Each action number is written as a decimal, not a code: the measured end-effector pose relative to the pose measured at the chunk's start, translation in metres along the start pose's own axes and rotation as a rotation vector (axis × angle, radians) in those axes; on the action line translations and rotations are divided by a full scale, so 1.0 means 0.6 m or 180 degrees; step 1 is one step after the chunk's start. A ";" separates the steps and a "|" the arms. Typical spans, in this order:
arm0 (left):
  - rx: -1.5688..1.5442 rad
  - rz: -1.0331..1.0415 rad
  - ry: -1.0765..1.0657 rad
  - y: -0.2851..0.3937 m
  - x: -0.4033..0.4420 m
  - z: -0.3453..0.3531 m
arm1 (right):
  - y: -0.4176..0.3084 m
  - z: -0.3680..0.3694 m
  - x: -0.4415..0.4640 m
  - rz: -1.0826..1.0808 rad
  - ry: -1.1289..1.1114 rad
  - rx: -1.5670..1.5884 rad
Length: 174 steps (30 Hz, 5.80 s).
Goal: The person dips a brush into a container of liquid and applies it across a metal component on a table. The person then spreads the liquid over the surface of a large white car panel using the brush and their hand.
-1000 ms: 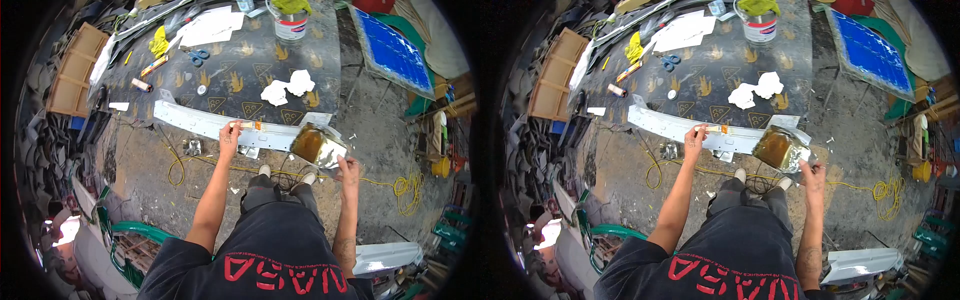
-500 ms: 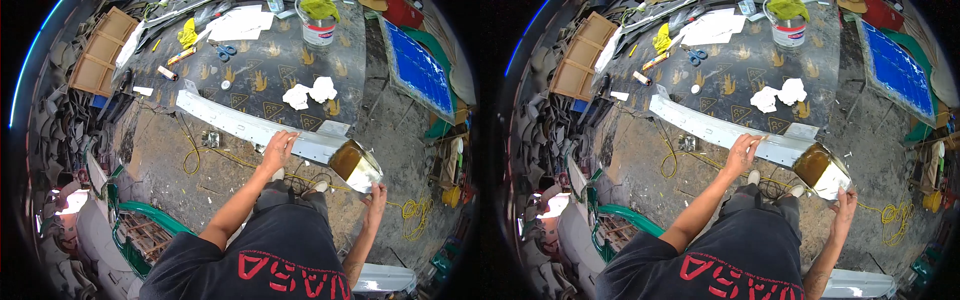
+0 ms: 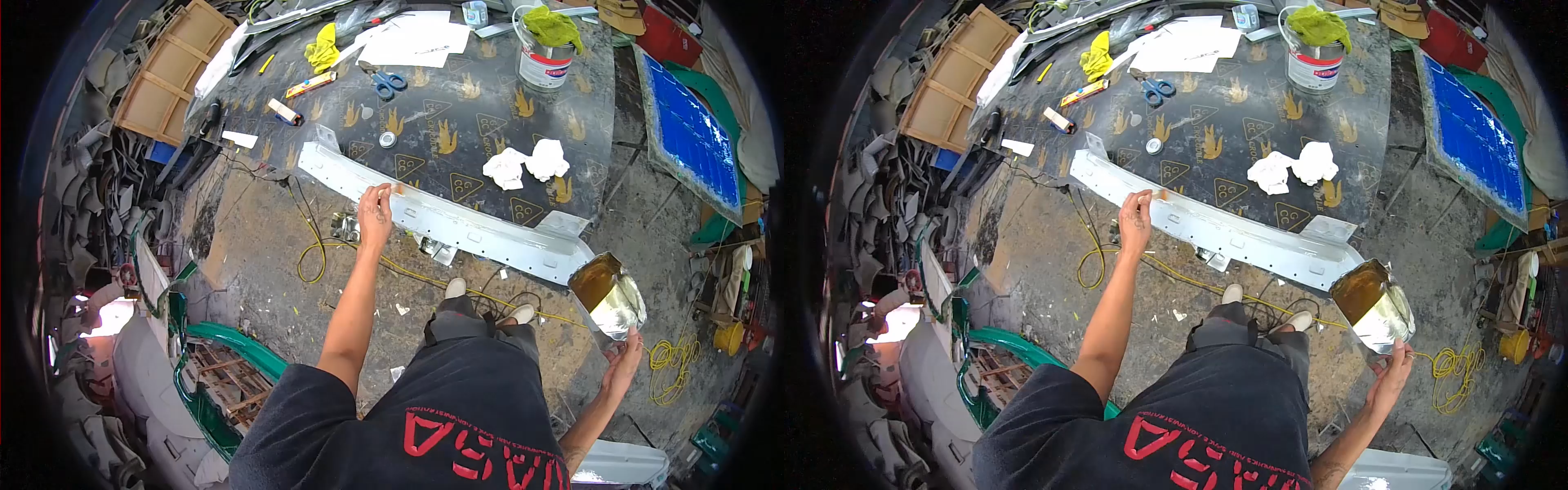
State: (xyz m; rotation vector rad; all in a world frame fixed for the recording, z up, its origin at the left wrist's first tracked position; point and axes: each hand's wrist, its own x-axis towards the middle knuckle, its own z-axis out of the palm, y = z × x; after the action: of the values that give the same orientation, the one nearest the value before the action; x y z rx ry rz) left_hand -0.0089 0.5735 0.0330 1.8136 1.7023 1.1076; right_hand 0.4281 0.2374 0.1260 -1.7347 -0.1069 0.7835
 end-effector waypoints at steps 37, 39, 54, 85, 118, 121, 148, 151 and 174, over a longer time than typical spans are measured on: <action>-0.0055 0.0325 0.0011 0.071 -0.129 0.096 | -0.027 -0.132 0.145 -0.0054 -0.0335 0.0087; 0.0167 0.0356 0.0170 0.073 -0.115 0.078 | -0.031 -0.139 0.152 -0.0134 -0.0283 -0.0016; -0.0333 0.0293 -0.0453 0.111 -0.158 0.110 | -0.035 -0.132 0.174 -0.0089 -0.0407 -0.0189; -0.0272 0.0578 -0.0917 0.329 -0.241 0.233 | -0.090 -0.104 0.232 -0.0009 -0.0813 -0.0511; -0.0600 0.0141 -0.0934 0.557 -0.338 0.355 | -0.108 -0.044 0.338 -0.0303 -0.2205 -0.1107; -0.0638 -0.0031 -0.1106 0.538 -0.339 0.354 | -0.108 -0.034 0.335 -0.0369 -0.2236 -0.0986; 0.0173 0.0076 0.0166 0.389 -0.350 0.354 | -0.124 -0.043 0.341 -0.0138 -0.1635 -0.0997; 0.0383 0.0408 0.0000 0.436 -0.362 0.382 | -0.117 -0.052 0.357 -0.0205 -0.1621 -0.0930; -0.0513 -0.0269 -0.0133 0.440 -0.349 0.358 | -0.114 -0.101 0.402 -0.0114 -0.1802 -0.1101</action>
State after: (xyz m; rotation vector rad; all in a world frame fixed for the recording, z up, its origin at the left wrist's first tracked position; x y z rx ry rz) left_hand 0.3376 0.3745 0.0493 1.6401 1.6014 1.1291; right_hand 0.6691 0.3194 0.0863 -1.7730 -0.6886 1.2686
